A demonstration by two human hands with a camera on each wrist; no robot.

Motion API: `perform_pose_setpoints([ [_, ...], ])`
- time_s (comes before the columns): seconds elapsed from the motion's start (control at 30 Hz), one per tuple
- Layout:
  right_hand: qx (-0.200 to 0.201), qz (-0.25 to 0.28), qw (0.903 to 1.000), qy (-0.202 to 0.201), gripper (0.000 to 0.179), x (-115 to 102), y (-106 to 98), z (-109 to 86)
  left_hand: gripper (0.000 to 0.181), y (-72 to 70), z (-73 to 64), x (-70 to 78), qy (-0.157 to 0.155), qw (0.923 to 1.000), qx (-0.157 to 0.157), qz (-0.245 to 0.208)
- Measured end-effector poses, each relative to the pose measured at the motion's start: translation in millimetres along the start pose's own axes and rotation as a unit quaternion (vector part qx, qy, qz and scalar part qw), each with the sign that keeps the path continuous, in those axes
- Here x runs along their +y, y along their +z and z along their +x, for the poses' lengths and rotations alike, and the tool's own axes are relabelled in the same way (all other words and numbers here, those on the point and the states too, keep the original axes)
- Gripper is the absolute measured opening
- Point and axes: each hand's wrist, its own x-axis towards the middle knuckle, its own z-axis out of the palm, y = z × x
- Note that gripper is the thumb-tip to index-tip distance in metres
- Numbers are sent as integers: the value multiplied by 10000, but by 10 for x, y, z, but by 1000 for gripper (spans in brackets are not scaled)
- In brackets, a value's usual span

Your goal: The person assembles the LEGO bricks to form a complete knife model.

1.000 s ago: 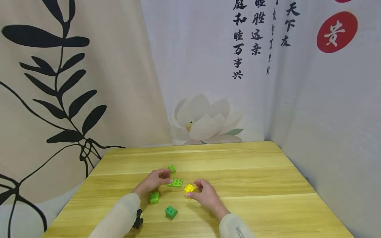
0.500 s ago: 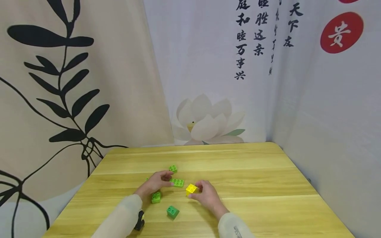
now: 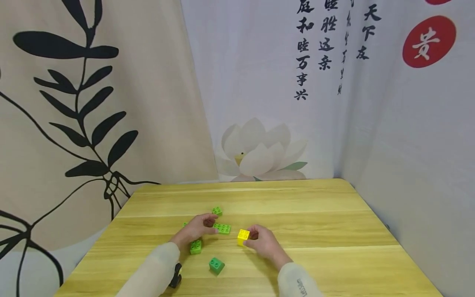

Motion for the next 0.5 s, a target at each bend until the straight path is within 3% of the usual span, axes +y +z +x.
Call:
perform_pose_setpoints([
  [0.23, -256, 171, 9994, 149, 33, 19, -61, 45, 56, 1, 17, -74, 119, 9997, -32, 209],
  [0.5, -432, 297, 9986, 112, 36, 32, -128, 99, 56, -3, -8, -57, 134, 9990, 1, 434],
])
